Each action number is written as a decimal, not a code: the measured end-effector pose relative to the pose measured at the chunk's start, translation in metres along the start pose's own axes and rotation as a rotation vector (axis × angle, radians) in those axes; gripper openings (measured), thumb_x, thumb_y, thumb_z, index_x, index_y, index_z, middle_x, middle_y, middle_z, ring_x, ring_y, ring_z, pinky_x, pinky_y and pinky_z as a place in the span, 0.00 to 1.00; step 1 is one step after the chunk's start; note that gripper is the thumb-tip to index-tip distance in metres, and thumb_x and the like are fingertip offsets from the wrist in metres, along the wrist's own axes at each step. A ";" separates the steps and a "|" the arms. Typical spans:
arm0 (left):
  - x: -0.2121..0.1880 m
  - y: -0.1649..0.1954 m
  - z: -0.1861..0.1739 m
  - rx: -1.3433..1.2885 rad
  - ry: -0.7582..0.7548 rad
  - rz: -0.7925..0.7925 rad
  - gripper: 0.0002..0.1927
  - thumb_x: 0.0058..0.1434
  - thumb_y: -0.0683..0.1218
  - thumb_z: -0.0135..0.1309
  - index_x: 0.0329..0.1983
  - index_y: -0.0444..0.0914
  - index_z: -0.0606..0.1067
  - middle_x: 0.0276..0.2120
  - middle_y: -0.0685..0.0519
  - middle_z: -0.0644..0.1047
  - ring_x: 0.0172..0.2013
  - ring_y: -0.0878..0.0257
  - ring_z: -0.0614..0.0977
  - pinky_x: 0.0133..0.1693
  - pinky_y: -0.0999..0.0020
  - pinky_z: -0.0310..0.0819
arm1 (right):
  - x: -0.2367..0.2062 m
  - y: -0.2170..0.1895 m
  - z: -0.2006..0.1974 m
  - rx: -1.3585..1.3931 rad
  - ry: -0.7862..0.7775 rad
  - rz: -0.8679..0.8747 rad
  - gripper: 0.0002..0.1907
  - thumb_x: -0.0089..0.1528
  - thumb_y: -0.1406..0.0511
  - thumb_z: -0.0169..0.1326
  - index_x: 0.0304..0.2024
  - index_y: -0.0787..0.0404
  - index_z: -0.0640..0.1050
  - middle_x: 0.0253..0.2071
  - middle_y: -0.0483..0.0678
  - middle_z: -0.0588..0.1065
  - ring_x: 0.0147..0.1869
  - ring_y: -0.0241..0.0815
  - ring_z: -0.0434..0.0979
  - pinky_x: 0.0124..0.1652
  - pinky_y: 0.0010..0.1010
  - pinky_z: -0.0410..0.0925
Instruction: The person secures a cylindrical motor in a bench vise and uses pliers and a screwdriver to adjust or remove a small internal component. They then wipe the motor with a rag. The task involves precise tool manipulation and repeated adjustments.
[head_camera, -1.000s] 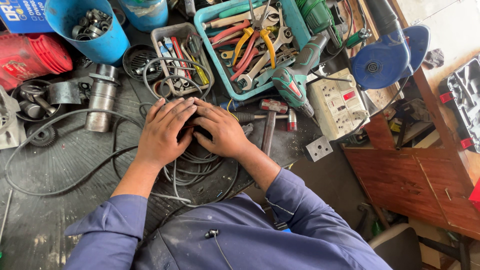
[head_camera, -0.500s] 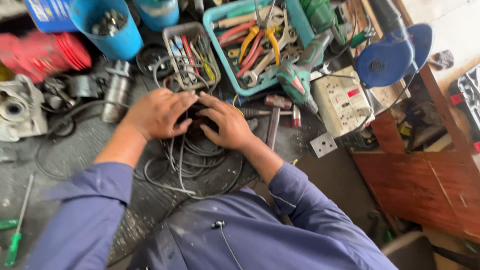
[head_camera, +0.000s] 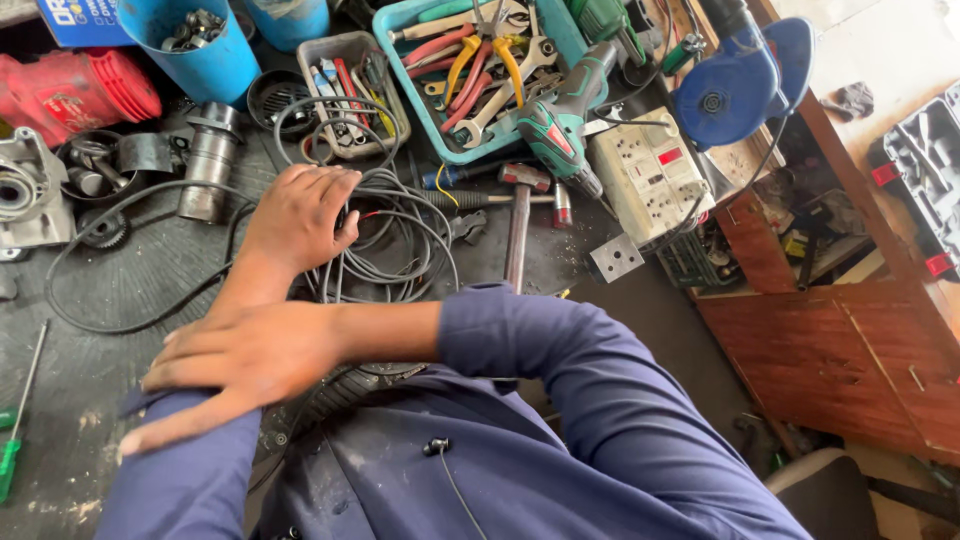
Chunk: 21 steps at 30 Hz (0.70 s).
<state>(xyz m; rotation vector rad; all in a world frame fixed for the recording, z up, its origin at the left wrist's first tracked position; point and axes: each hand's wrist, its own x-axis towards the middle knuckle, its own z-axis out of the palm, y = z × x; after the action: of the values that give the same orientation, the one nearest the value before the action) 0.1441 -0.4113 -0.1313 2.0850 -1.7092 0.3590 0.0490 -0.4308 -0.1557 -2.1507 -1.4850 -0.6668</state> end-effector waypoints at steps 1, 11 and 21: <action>-0.001 0.003 -0.001 0.018 0.016 0.034 0.25 0.60 0.48 0.58 0.59 0.34 0.73 0.51 0.44 0.80 0.53 0.50 0.81 0.61 0.55 0.69 | 0.007 0.001 0.005 -0.002 -0.001 -0.042 0.35 0.70 0.67 0.45 0.77 0.43 0.51 0.68 0.55 0.64 0.70 0.54 0.69 0.70 0.40 0.66; -0.011 0.019 -0.002 0.150 -0.009 0.007 0.26 0.60 0.48 0.57 0.61 0.34 0.73 0.54 0.44 0.79 0.56 0.52 0.80 0.64 0.57 0.66 | 0.017 -0.033 0.018 0.045 0.223 -0.201 0.33 0.76 0.69 0.44 0.79 0.41 0.51 0.73 0.54 0.60 0.66 0.53 0.70 0.64 0.40 0.68; -0.011 0.030 -0.001 0.195 -0.005 -0.003 0.25 0.63 0.48 0.55 0.62 0.34 0.72 0.55 0.45 0.79 0.60 0.53 0.78 0.65 0.55 0.64 | 0.044 -0.091 0.061 0.456 0.075 -0.081 0.28 0.71 0.58 0.49 0.66 0.68 0.63 0.69 0.60 0.65 0.74 0.57 0.66 0.74 0.46 0.61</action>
<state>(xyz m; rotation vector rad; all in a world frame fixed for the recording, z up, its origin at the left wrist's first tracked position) 0.1123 -0.4059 -0.1305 2.2249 -1.7344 0.5395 -0.0144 -0.3323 -0.1696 -1.7104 -1.5172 -0.3813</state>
